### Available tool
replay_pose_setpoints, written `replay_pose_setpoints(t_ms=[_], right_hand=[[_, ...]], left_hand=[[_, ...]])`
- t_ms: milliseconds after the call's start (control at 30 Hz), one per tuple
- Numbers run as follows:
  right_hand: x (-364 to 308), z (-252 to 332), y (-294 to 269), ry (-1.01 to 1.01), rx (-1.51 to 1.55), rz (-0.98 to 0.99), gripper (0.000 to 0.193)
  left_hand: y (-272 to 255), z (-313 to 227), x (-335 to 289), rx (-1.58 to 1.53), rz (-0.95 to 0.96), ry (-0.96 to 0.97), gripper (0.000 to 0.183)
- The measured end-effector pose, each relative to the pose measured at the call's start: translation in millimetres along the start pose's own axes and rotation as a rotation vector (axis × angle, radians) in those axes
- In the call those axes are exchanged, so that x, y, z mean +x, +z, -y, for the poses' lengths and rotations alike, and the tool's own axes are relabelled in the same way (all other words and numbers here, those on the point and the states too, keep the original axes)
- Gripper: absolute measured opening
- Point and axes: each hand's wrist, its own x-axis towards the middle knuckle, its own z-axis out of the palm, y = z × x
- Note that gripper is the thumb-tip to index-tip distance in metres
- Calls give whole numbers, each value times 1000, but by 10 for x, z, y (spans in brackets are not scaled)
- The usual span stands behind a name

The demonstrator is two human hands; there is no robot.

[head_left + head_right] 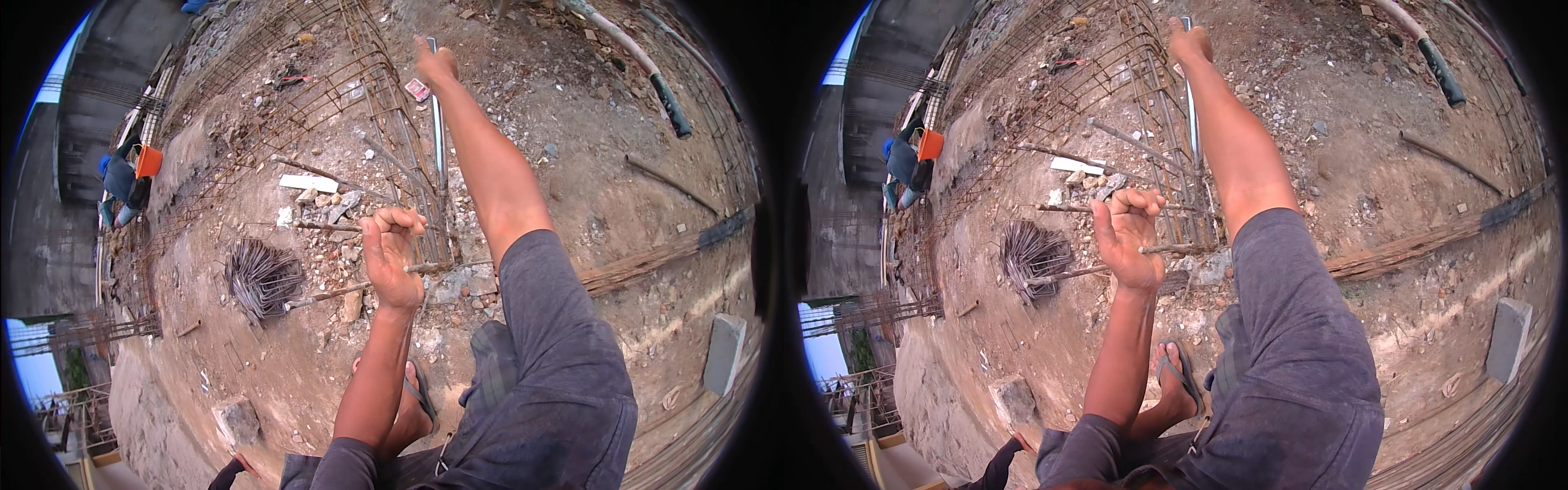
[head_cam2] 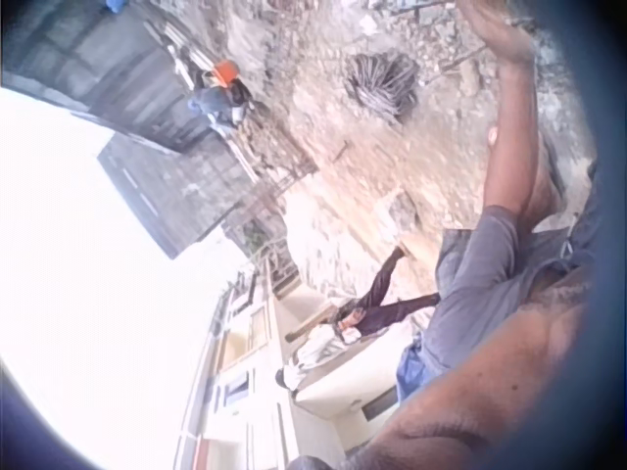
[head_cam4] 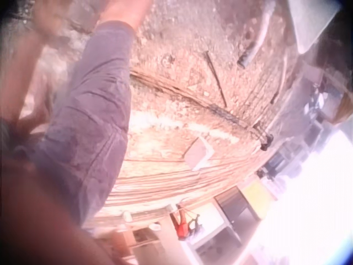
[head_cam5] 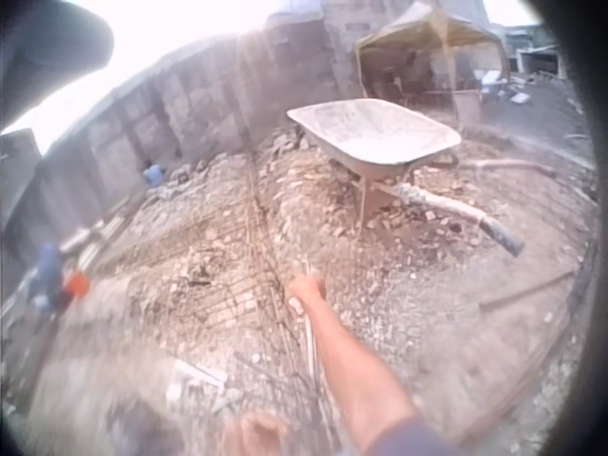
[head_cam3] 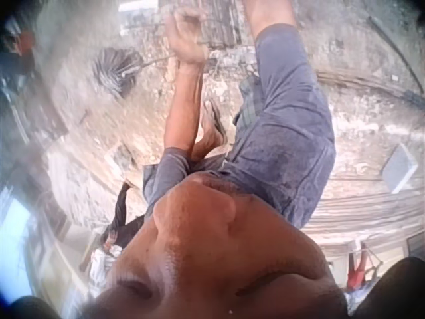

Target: The person measures a rebar cage with a tape measure, then uses a metal rod to bend and secure rebar ties around the cage. The person works on the ground at a construction site.

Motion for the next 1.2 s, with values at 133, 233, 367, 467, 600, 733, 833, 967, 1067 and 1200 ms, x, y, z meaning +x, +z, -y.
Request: replay_pose_setpoints(t_ms=[133, 233, 367, 467, 600, 733, 833, 967, 1067, 1200], right_hand=[[175, -193, 147, 47, -6, 38, 82], [247, -300, 268, 109, 17, 35, 82], [396, -388, 346, 124, -36, -13, 79], [22, -187, 576, 113, 78, 131, 77], [-48, -167, 532, -137, -9, -50, 73], [-449, 149, 334, -104, -30, 372, 59], [-433, 151, 294, -70, 51, 346, 49], [-367, 142, 221, -151, 6, 360, 48], [-402, 115, 182, -172, 23, 377, 48], [-539, 213, 152, -152, 37, 416, 50]], left_hand=[[2, -2, 1, 50, -10, 11, 61], [38, -22, -7, 121, 4, 30, 60], [111, 73, 30, 131, 4, 99, 57], [95, 87, 11, 163, -124, 148, 56], [100, 233, -30, 61, -36, 145, 53], [157, 178, 46, 150, -274, 183, 63], [221, 184, 31, 125, -336, 214, 69], [139, 234, -8, -30, -310, 243, 78], [137, 278, -32, 22, -335, 273, 78], [47, 279, -69, 0, -291, 363, 76]])
